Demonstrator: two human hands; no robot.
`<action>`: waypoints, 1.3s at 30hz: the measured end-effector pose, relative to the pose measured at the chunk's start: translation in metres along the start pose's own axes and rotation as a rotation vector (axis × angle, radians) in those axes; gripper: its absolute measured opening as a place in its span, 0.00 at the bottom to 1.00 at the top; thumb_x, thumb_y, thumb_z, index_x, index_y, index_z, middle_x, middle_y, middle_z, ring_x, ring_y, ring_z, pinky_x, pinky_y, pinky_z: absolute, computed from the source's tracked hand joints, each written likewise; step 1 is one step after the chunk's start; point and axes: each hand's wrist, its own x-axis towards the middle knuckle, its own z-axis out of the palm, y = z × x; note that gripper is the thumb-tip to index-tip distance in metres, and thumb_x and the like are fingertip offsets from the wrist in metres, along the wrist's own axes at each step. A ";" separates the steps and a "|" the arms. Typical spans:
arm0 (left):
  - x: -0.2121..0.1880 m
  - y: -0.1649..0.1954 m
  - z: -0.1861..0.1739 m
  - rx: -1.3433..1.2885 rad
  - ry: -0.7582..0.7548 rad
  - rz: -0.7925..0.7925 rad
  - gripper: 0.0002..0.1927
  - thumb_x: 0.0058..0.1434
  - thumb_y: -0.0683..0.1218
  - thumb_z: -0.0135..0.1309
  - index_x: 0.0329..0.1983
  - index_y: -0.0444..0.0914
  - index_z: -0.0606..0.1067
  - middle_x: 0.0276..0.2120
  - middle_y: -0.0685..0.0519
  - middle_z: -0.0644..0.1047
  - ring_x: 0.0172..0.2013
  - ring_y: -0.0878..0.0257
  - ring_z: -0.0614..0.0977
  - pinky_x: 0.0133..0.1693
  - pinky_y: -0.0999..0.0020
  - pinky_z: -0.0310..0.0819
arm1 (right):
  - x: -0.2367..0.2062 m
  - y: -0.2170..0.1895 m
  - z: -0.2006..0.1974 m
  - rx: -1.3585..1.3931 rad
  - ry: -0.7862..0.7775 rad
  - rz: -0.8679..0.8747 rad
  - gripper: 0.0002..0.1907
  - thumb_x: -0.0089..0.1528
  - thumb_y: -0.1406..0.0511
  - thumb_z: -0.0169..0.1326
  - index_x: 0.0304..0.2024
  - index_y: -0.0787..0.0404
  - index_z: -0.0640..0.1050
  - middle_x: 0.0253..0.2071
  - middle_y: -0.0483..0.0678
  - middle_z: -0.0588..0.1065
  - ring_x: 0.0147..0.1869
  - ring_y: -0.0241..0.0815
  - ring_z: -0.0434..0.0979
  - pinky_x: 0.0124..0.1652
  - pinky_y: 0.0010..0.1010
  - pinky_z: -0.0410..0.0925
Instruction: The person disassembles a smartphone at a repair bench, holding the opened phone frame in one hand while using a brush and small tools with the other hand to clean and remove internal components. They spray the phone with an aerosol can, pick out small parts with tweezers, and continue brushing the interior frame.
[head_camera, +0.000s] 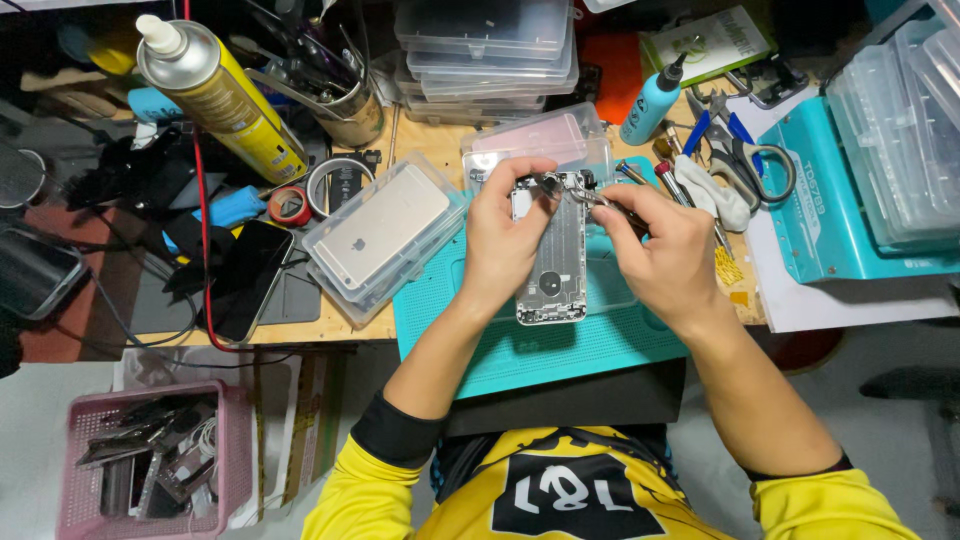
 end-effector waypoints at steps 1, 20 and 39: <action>-0.001 0.000 0.000 -0.002 -0.002 -0.003 0.12 0.68 0.36 0.55 0.54 0.33 0.74 0.44 0.55 0.78 0.45 0.71 0.78 0.48 0.75 0.74 | 0.001 0.000 -0.002 0.032 -0.014 0.016 0.06 0.66 0.70 0.61 0.45 0.66 0.81 0.35 0.52 0.80 0.31 0.43 0.80 0.33 0.30 0.70; -0.015 0.020 0.000 -0.156 -0.037 0.004 0.13 0.70 0.34 0.53 0.58 0.33 0.72 0.46 0.55 0.78 0.46 0.72 0.79 0.49 0.76 0.75 | -0.008 0.004 -0.001 -0.311 0.167 -0.477 0.10 0.65 0.74 0.65 0.48 0.67 0.79 0.39 0.53 0.80 0.35 0.49 0.79 0.36 0.35 0.70; -0.012 0.014 -0.002 -0.107 0.054 -0.114 0.13 0.67 0.38 0.56 0.54 0.33 0.73 0.47 0.52 0.78 0.45 0.67 0.79 0.47 0.71 0.75 | -0.008 0.021 -0.004 -0.132 0.112 -0.181 0.06 0.67 0.74 0.64 0.46 0.67 0.80 0.36 0.53 0.80 0.35 0.42 0.80 0.36 0.29 0.70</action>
